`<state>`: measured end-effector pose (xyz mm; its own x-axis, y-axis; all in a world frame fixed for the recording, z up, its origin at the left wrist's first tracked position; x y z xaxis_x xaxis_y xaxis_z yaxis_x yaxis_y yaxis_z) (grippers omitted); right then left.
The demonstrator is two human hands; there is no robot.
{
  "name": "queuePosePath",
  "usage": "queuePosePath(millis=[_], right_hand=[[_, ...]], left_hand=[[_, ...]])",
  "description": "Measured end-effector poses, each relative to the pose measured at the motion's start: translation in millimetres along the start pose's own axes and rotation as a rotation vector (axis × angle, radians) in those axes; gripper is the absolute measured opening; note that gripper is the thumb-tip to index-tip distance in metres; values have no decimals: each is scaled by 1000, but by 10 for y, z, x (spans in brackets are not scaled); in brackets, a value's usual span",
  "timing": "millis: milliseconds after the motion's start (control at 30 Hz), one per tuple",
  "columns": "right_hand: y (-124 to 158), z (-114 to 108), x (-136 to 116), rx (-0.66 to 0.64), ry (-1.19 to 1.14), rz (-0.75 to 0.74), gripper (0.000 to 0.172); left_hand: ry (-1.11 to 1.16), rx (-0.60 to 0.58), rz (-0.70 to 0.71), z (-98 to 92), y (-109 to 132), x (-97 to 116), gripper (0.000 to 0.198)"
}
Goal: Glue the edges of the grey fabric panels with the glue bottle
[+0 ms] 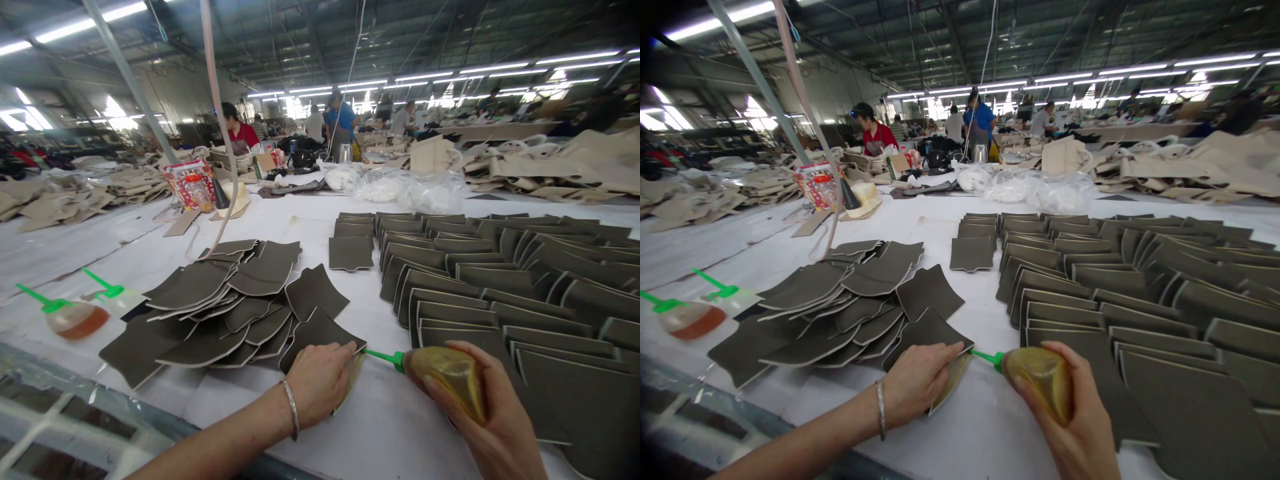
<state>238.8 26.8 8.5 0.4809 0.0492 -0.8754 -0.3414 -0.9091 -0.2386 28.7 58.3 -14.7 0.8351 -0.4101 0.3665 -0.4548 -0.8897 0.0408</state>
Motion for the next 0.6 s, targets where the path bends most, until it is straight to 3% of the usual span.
queuePosePath(millis=[133,300,467,600], right_hand=[[-42,-9,30,-1,16,-37,52],[19,74,106,-130,-76,95,54],[-34,26,121,-50,-62,93,59],[162,57,125,-78,-76,161,56]], left_hand=[[71,-50,2,-18,-37,-6,48],[119,-56,-24,-16,-34,-10,48],[118,-39,-50,-12,-16,-19,47],[114,-11,-53,-29,-2,-13,45]])
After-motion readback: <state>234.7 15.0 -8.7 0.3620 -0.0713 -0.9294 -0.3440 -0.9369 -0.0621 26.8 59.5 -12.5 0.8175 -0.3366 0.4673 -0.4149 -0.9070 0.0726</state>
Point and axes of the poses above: each hand's wrist, its own y-axis away from the middle knuckle, its own z-axis out of the palm, x = y × z, the point moved 8 cm from there along -y, towards the middle knuckle, and after that the axes turned 5 degrees about x, right-handed, at the moved point
